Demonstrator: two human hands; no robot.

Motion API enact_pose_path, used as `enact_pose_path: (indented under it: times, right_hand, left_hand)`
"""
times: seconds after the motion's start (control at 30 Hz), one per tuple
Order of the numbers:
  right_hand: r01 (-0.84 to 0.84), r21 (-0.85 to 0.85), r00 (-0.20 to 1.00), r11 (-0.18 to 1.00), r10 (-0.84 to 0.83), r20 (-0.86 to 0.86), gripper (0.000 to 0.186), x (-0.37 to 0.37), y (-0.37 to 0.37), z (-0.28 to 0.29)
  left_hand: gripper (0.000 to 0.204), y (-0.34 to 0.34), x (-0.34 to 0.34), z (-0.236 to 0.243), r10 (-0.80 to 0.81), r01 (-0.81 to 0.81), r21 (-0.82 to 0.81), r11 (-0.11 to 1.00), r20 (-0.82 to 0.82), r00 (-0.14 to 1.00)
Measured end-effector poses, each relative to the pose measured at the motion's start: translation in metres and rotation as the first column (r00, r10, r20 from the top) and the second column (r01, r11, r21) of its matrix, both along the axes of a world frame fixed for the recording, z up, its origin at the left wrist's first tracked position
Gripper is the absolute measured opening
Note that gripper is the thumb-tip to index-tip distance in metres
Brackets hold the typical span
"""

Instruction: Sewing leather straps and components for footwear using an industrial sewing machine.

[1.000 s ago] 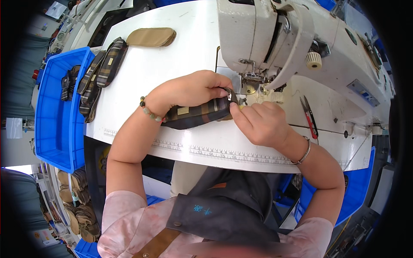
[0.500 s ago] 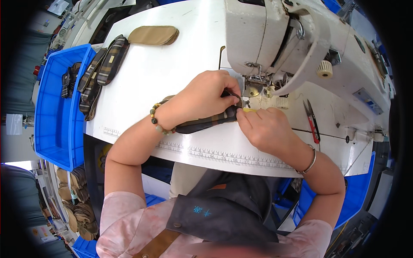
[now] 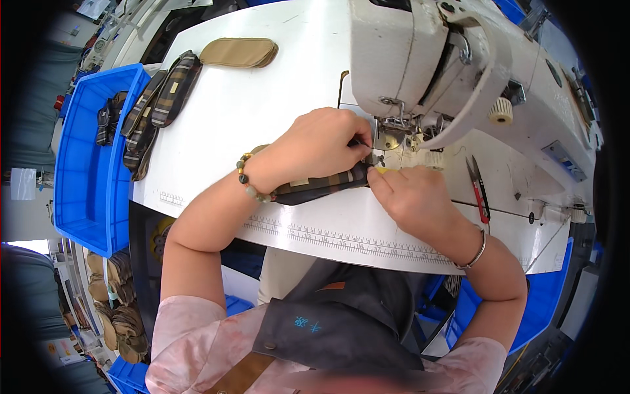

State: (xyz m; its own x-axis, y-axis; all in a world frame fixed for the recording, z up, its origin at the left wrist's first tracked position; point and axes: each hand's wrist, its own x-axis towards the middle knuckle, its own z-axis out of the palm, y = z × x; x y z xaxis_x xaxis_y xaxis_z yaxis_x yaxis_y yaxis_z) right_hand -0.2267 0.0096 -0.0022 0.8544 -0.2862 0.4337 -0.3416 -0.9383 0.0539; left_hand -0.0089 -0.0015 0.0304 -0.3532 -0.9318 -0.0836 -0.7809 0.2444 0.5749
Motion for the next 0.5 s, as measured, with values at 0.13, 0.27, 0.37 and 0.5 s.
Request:
enact_pose_path:
  times: [0.13,0.27,0.37,0.5]
  right_hand:
    - [0.024,0.075,1.000,0.997,-0.024,-0.006,0.029,-0.002,-0.001,0.006]
    - [0.048,0.107,0.996,0.993,-0.040,-0.077,0.031,-0.003,0.004,0.014]
    - [0.050,0.143,0.992,0.988,-0.033,-0.124,0.034,-0.004,0.004,0.018]
    - [0.055,0.152,0.989,0.987,-0.033,-0.141,0.036,-0.006,0.005,0.020]
  left_hand:
    - [0.016,-0.002,0.003,-0.004,-0.022,0.022,0.001,1.000,0.001,1.000]
    - [0.015,-0.001,0.000,-0.007,0.008,-0.008,-0.021,1.000,0.002,1.000]
    - [0.013,-0.001,-0.001,-0.001,0.042,-0.042,0.013,0.999,-0.008,0.999]
    - [0.012,0.000,-0.002,-0.004,0.032,-0.032,-0.046,0.998,-0.001,0.999]
